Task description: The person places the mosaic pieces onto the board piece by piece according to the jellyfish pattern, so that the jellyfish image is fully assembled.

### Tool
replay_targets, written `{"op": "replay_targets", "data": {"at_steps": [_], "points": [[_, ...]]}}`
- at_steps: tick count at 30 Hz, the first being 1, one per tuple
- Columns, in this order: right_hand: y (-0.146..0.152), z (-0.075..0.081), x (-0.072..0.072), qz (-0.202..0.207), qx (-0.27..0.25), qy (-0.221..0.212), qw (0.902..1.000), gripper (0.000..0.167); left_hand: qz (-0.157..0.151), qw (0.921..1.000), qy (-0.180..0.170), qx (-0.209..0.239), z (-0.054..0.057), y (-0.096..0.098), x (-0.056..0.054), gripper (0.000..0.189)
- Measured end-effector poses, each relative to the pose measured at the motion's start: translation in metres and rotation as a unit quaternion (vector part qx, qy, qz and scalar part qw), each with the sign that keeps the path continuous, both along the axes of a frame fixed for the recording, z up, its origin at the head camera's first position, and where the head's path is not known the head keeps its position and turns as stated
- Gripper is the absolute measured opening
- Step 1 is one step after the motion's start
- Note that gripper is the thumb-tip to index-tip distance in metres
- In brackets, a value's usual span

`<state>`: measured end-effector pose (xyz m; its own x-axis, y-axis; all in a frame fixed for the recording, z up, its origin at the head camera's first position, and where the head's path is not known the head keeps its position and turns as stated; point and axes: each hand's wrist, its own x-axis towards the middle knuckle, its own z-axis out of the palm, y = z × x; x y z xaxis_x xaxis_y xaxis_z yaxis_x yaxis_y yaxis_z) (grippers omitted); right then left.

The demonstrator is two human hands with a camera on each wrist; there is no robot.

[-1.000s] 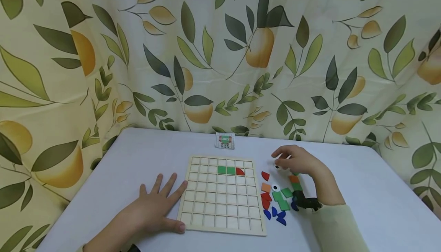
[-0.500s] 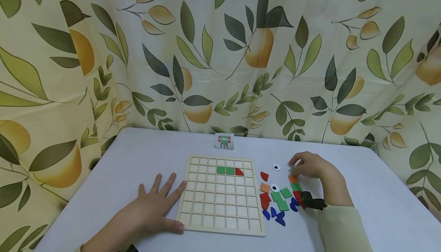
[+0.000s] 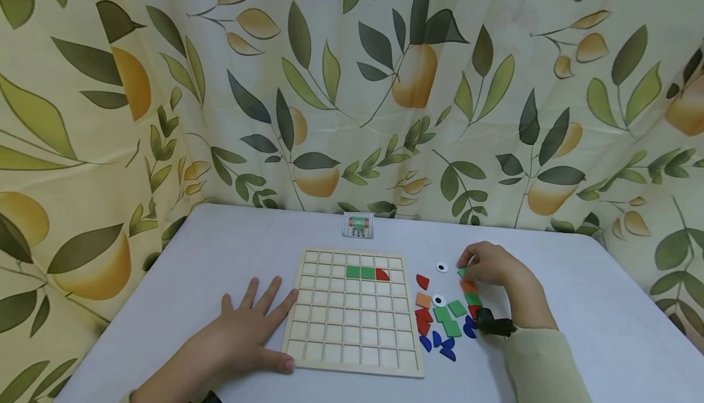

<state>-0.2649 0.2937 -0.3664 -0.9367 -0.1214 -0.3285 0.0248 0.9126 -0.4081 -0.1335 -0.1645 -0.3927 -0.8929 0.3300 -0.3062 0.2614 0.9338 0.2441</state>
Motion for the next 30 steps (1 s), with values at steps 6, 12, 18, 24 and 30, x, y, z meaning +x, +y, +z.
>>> {"op": "replay_targets", "data": {"at_steps": [6, 12, 18, 24, 30], "points": [[-0.003, 0.0, -0.001, 0.017, -0.009, 0.01, 0.9998, 0.017, -0.001, 1.0, 0.001, 0.0, 0.0, 0.0, 0.0, 0.119], [-0.01, 0.004, 0.001, 0.031, -0.013, 0.032, 0.9989, 0.014, -0.003, 1.0, 0.007, 0.004, 0.001, -0.001, 0.002, 0.119], [-0.02, 0.01, 0.003, 0.045, -0.035, 0.06, 0.9965, 0.013, 0.0, 1.0, 0.003, 0.005, 0.001, 0.0, 0.002, 0.118], [-0.035, 0.011, 0.005, 0.053, -0.093, 0.073, 0.9915, 0.015, -0.002, 1.0, 0.0, 0.004, -0.002, -0.001, 0.003, 0.119], [-0.047, 0.013, 0.005, 0.055, -0.135, 0.086, 0.9856, 0.013, -0.005, 1.0, 0.007, -0.001, -0.002, -0.001, 0.002, 0.118]]}}
